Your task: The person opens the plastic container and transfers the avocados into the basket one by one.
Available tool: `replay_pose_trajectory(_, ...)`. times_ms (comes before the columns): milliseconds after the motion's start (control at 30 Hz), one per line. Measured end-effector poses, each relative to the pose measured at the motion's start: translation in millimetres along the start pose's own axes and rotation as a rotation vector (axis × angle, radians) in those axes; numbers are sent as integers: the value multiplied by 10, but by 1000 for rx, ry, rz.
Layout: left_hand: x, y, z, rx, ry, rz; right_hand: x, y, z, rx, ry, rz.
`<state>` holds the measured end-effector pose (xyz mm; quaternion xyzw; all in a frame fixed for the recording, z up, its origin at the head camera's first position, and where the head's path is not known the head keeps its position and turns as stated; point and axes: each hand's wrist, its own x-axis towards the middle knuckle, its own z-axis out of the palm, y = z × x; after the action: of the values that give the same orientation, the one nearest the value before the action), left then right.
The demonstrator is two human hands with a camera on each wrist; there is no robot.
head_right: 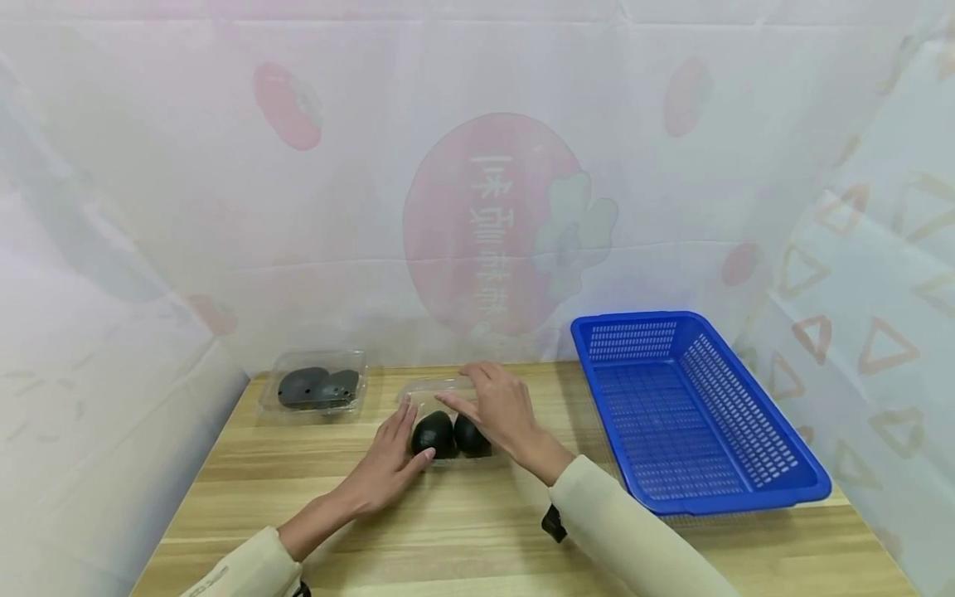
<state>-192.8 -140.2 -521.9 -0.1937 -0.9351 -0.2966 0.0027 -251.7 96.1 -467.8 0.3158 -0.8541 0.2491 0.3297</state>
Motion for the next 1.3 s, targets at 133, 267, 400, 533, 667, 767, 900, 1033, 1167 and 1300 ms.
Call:
replay_pose_trajectory(133,21,0,0,26,-7,7,26,26,-17,44,3,25)
replay_pose_trajectory(267,23,3,-15,32,-22,3,63,48,-36,93,-34,92)
replay_pose_trajectory(400,19,-1,-17,33,-33,2,101,76,-43,193,-74,249)
replay_pose_trajectory(533,15,12,-7,35,-12,18,129,119,-41,325,-50,402)
replay_pose_trajectory(667,5,49,-2,26,0,13,138,169,-31,423,-28,494)
replay_pose_trajectory(767,-8,82,0,14,-7,-6,133,202,-23,487,-24,557)
replay_pose_trajectory(900,-28,114,9,16,-10,-22,128,251,1,561,-16,625)
replay_pose_trajectory(1033,-39,133,12,18,-20,-46,113,304,38,621,-15,651)
replay_pose_trajectory(1167,-45,145,2,4,-29,-51,84,345,53,676,-24,656)
replay_pose_trajectory(1300,-39,137,8,-19,-38,-43,84,320,-25,699,-44,666)
